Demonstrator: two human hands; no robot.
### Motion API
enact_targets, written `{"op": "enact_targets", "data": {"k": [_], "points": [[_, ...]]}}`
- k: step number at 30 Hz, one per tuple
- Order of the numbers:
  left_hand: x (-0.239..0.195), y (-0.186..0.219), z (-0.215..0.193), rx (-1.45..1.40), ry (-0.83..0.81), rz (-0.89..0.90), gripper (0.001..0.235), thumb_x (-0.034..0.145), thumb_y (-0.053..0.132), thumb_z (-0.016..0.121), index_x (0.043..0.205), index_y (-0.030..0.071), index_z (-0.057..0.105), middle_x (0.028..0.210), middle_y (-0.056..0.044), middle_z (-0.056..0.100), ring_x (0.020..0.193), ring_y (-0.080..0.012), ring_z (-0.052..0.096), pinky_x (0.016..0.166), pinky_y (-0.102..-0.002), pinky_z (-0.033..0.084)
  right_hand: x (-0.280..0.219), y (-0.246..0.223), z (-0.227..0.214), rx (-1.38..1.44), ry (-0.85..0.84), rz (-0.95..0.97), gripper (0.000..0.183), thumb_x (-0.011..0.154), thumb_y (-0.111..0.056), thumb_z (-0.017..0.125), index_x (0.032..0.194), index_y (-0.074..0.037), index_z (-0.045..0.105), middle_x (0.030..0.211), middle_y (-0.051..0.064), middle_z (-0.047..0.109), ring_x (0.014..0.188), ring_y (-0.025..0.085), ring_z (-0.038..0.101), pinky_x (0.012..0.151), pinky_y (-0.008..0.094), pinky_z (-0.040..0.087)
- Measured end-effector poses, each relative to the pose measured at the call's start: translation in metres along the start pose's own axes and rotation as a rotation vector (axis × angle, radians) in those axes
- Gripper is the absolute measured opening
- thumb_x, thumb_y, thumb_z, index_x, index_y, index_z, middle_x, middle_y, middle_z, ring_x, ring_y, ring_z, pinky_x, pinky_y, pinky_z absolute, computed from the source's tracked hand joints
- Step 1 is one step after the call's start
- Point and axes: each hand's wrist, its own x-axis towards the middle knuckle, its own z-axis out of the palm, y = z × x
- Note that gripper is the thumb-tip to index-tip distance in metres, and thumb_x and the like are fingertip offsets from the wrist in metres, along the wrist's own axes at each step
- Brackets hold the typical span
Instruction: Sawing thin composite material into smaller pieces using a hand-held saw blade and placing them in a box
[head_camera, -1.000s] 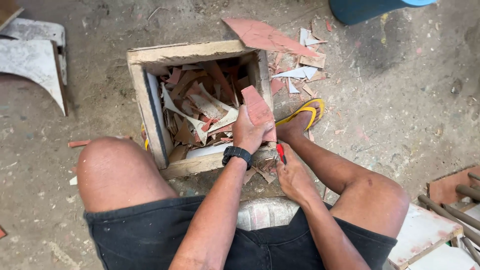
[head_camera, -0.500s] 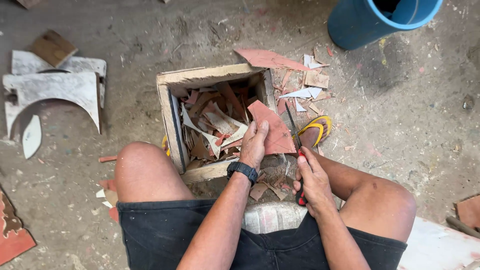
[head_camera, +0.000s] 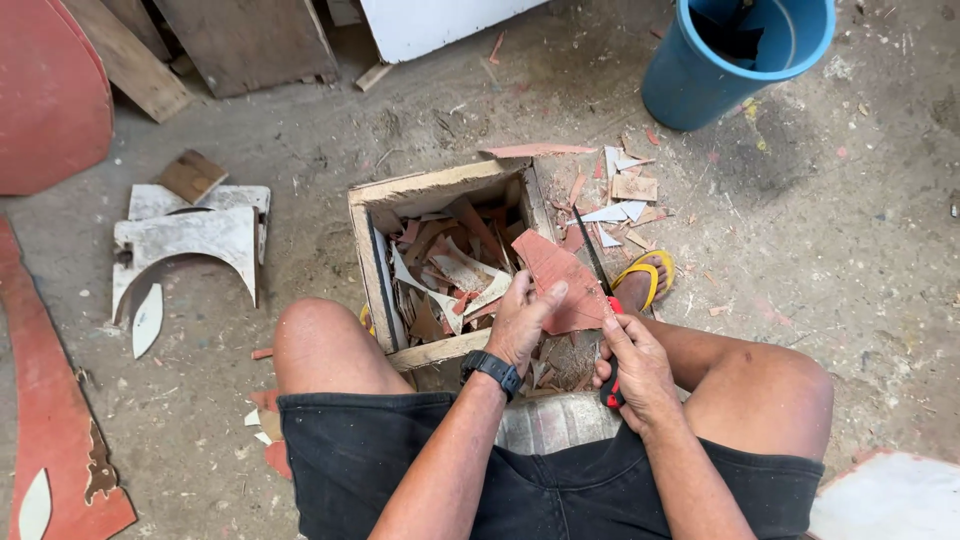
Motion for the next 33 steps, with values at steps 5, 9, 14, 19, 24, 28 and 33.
{"op": "enact_targets", "data": {"k": [5, 9, 14, 19, 24, 28, 33], "points": [[-0.008, -0.012, 0.0, -0.102, -0.02, -0.164, 0.059, 0.088, 0.021, 0.082, 0.138, 0.011, 0.052, 0.1, -0.009, 0.066, 0.085, -0.021, 0.072, 0.071, -0.035, 0.067, -0.007, -0.006, 0.004, 0.048, 0.053, -0.026, 0.018, 0.107, -0.031, 0.059, 0.106, -0.013, 0.06, 0.075, 0.003, 0.046, 0.049, 0.012, 0.053, 0.041, 0.031, 0.052], [-0.023, -0.003, 0.01, -0.072, -0.086, -0.173, 0.064, 0.088, 0.012, 0.079, 0.143, 0.011, 0.048, 0.098, -0.011, 0.066, 0.079, -0.0247, 0.075, 0.066, -0.033, 0.068, -0.002, 0.005, 0.0, 0.03, 0.09, -0.064, 0.021, 0.107, -0.034, 0.059, 0.103, -0.013, 0.061, 0.074, 0.002, 0.049, 0.048, 0.012, 0.055, 0.038, 0.032, 0.052], [-0.022, 0.005, 0.008, -0.018, -0.032, -0.107, 0.053, 0.096, 0.012, 0.066, 0.146, 0.011, 0.05, 0.099, -0.011, 0.065, 0.07, -0.0201, 0.073, 0.059, -0.027, 0.067, -0.007, 0.016, 0.001, -0.18, 0.095, -0.117, 0.034, 0.107, -0.04, 0.059, 0.091, -0.011, 0.064, 0.067, 0.006, 0.048, 0.042, 0.015, 0.054, 0.031, 0.03, 0.047], [-0.021, 0.028, -0.001, 0.332, -0.05, 0.06, 0.043, 0.097, 0.025, 0.067, 0.139, 0.017, 0.067, 0.125, -0.017, 0.07, 0.12, -0.0263, 0.064, 0.103, -0.043, 0.052, -0.01, 0.007, 0.006, -0.303, 0.077, -0.152, 0.048, 0.105, -0.051, 0.057, 0.084, -0.008, 0.063, 0.052, 0.01, 0.047, 0.035, 0.018, 0.049, 0.025, 0.027, 0.039], [-0.014, 0.02, -0.015, 0.624, -0.094, 0.094, 0.035, 0.1, 0.044, 0.061, 0.132, 0.032, 0.071, 0.126, -0.006, 0.073, 0.128, -0.0268, 0.063, 0.109, -0.042, 0.049, -0.016, 0.005, 0.011, -0.241, -0.087, -0.164, 0.039, 0.096, -0.041, 0.073, 0.113, -0.008, 0.068, 0.062, 0.005, 0.045, 0.039, 0.017, 0.055, 0.023, 0.027, 0.044], [-0.035, 0.04, -0.007, 0.69, -0.064, 0.122, 0.033, 0.103, 0.038, 0.057, 0.131, 0.027, 0.071, 0.125, -0.012, 0.073, 0.126, -0.0352, 0.064, 0.108, -0.048, 0.049, -0.029, -0.004, 0.011, -0.252, -0.114, -0.115, 0.029, 0.094, -0.036, 0.075, 0.105, -0.009, 0.069, 0.063, 0.006, 0.047, 0.041, 0.018, 0.056, 0.022, 0.025, 0.041], [-0.027, 0.024, -0.011, 0.767, -0.206, 0.176, 0.03, 0.105, 0.04, 0.055, 0.126, 0.027, 0.073, 0.116, -0.013, 0.076, 0.119, -0.0385, 0.066, 0.103, -0.05, 0.053, -0.026, -0.003, 0.01, -0.165, -0.047, -0.06, 0.029, 0.091, -0.03, 0.078, 0.107, -0.009, 0.067, 0.06, 0.005, 0.049, 0.042, 0.015, 0.054, 0.029, 0.027, 0.047]]}}
